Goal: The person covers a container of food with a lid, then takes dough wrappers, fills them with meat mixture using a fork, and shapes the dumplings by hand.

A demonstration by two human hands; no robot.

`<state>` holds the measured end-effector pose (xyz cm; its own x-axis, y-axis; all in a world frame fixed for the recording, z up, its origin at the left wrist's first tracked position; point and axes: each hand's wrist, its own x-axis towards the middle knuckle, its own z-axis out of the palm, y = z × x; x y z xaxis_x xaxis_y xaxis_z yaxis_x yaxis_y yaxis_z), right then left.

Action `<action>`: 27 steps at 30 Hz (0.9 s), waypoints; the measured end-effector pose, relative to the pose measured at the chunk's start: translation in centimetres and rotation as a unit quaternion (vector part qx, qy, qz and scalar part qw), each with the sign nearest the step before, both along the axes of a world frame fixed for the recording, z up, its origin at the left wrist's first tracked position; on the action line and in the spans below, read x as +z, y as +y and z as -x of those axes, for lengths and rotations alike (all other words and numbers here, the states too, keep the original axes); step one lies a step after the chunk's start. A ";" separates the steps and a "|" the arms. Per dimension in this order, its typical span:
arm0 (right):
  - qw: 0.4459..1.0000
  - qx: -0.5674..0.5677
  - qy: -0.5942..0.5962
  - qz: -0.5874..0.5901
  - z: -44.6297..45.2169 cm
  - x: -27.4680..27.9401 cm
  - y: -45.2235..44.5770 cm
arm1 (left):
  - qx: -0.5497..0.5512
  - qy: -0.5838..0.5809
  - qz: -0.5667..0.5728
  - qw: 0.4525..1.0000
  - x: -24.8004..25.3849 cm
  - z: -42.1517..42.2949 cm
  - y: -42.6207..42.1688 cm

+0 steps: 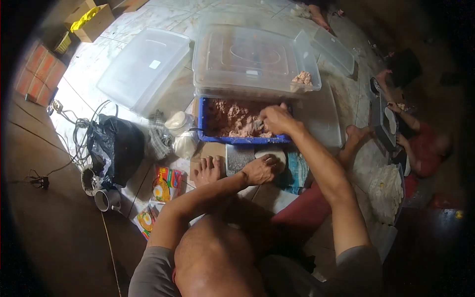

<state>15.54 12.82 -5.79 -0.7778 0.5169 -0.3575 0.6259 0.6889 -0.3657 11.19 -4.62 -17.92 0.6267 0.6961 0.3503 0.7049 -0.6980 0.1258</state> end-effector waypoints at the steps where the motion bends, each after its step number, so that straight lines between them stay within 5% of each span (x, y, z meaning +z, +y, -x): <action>1: 1.000 0.027 0.006 0.012 -0.3 -0.2 -0.7 | -0.010 -0.014 0.033 0.999 0.3 0.4 -0.1; 7: 0.997 -0.029 0.023 0.070 -1.6 -1.2 -0.7 | 0.009 -0.140 0.070 0.988 3.1 1.1 -1.1; 10: 0.989 0.018 0.118 0.082 -1.8 -1.6 -1.0 | 0.054 -0.246 0.171 0.952 4.8 1.7 -1.1; 12: 0.984 -0.002 0.147 0.105 -1.9 -0.8 -0.5 | 0.093 -0.346 0.302 0.883 5.5 2.4 -1.0; 14: 0.999 -0.006 0.041 0.025 -1.8 -0.2 -0.9 | 0.091 -0.378 0.311 0.867 5.1 2.2 -0.5; 18: 0.968 -0.027 0.153 0.196 -2.4 -0.4 -1.2 | 0.112 -0.376 0.275 0.878 6.4 2.2 0.0; 20: 0.946 -0.066 0.251 0.196 -3.1 -0.7 -1.2 | 0.137 -0.461 0.416 0.772 8.3 2.3 -0.3; 21: 0.946 -0.091 0.261 0.167 -3.5 0.4 -1.7 | 0.135 -0.460 0.414 0.774 7.8 1.9 -0.1; 23: 0.947 -0.115 0.263 0.143 -4.4 1.7 -2.0 | 0.076 -0.646 0.468 0.599 6.3 0.7 0.6; 27: 0.931 -0.157 0.304 0.126 -6.3 2.7 -2.2 | 0.012 -0.631 0.548 0.549 8.3 1.4 1.5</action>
